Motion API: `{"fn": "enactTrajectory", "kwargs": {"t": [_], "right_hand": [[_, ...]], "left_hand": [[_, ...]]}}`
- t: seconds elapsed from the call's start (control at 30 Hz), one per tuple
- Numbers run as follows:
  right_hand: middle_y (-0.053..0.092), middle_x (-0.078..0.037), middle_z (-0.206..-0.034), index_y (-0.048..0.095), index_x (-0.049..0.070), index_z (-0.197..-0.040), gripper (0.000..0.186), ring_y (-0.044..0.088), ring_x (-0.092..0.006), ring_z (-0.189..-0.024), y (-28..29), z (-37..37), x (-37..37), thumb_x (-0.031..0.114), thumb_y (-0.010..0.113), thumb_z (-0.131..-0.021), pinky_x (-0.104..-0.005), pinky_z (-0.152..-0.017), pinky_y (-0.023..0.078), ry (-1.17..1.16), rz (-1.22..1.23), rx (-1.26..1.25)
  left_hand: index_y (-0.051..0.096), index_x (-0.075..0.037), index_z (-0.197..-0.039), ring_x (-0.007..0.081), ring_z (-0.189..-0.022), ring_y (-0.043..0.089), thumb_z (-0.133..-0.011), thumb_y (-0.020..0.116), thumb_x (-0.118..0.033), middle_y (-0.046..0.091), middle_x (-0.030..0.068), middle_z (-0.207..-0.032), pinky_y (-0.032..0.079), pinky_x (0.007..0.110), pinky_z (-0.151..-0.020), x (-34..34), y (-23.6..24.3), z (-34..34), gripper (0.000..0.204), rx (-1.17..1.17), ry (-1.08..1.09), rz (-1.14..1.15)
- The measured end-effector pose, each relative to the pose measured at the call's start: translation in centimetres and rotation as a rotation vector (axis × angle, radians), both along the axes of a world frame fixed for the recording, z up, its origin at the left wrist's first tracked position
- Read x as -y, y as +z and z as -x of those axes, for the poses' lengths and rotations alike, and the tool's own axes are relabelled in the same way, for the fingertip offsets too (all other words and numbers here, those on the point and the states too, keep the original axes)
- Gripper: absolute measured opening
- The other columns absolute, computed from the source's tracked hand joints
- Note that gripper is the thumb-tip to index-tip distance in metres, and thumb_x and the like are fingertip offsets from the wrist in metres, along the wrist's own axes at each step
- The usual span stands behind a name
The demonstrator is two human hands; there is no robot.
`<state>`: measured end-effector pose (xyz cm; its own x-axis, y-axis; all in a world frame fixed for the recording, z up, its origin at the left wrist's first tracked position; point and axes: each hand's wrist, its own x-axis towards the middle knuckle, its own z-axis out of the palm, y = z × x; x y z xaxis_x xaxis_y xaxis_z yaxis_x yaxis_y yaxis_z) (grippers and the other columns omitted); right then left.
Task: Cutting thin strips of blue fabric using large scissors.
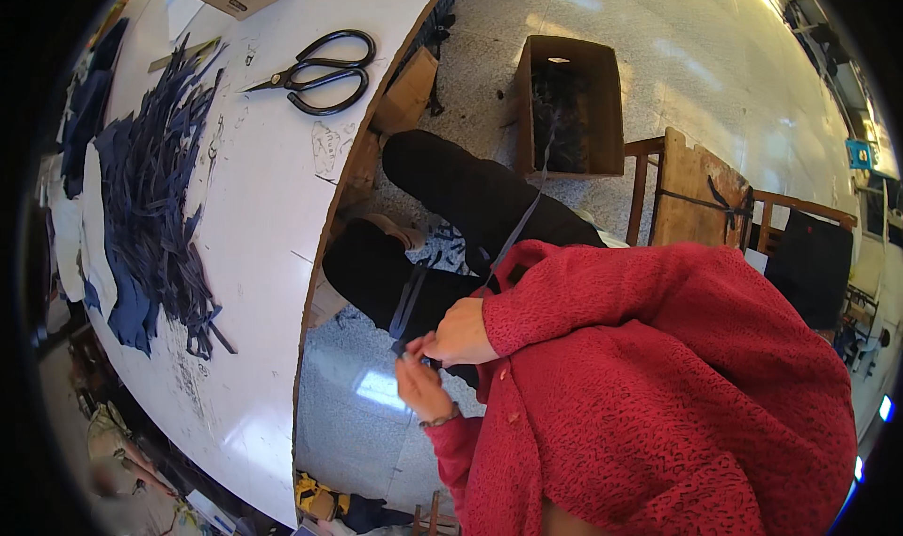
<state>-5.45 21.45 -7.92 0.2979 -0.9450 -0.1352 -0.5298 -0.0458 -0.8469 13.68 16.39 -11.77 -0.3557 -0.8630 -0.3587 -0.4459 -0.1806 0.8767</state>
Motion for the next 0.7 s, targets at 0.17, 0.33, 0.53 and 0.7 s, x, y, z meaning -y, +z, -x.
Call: {"fn": "enactTrajectory", "kwargs": {"t": [0.17, 0.33, 0.53, 0.7], "right_hand": [[0.061, -0.016, -0.071, 0.055, 0.004, -0.087, 0.022, 0.062, -0.0346, -0.068, -0.1, 1.5, -0.6, 0.026, 0.054, -0.083, -0.0431, -0.058, 0.048, -0.042, -0.083, -0.007], [0.061, -0.014, -0.073, 0.056, 0.009, -0.088, 0.019, 0.061, -0.0337, -0.073, -0.8, 6.0, -1.5, 0.027, 0.054, -0.083, -0.0445, -0.063, 0.046, -0.126, -0.197, -0.011], [0.06, -0.01, -0.069, 0.056, 0.007, -0.086, 0.015, 0.06, -0.0297, -0.068, -0.1, 9.6, -1.4, 0.022, 0.057, -0.084, -0.0389, -0.06, 0.045, -0.177, -0.205, 0.086], [0.062, -0.008, -0.068, 0.058, 0.006, -0.085, 0.016, 0.061, -0.025, -0.068, 1.5, 10.4, -0.1, 0.022, 0.058, -0.083, -0.0367, -0.061, 0.046, -0.122, -0.272, 0.195]], "left_hand": [[0.055, -0.004, -0.087, 0.0019, -0.047, 0.033, -0.097, 0.037, -0.023, 0.051, -0.002, -0.064, 0.024, 0.018, -0.042, 0.5, 2.1, 2.4, 0.028, 0.146, -0.103, 0.044], [0.056, -0.005, -0.084, 0.0031, -0.048, 0.035, -0.096, 0.038, -0.022, 0.043, -0.0038, -0.059, 0.025, 0.019, -0.044, 3.9, 3.3, -0.1, 0.028, 0.221, 0.016, 0.121], [0.056, -0.005, -0.083, 0.0041, -0.052, 0.038, -0.095, 0.038, -0.021, 0.041, -0.0035, -0.059, 0.028, 0.02, -0.047, 5.4, 3.2, -2.0, 0.027, 0.271, 0.047, 0.247], [0.058, -0.003, -0.087, 0.0047, -0.052, 0.038, -0.095, 0.039, -0.016, 0.063, 0.0038, -0.077, 0.029, 0.021, -0.047, 5.9, 4.1, 1.1, 0.025, 0.205, -0.178, 0.393]]}}
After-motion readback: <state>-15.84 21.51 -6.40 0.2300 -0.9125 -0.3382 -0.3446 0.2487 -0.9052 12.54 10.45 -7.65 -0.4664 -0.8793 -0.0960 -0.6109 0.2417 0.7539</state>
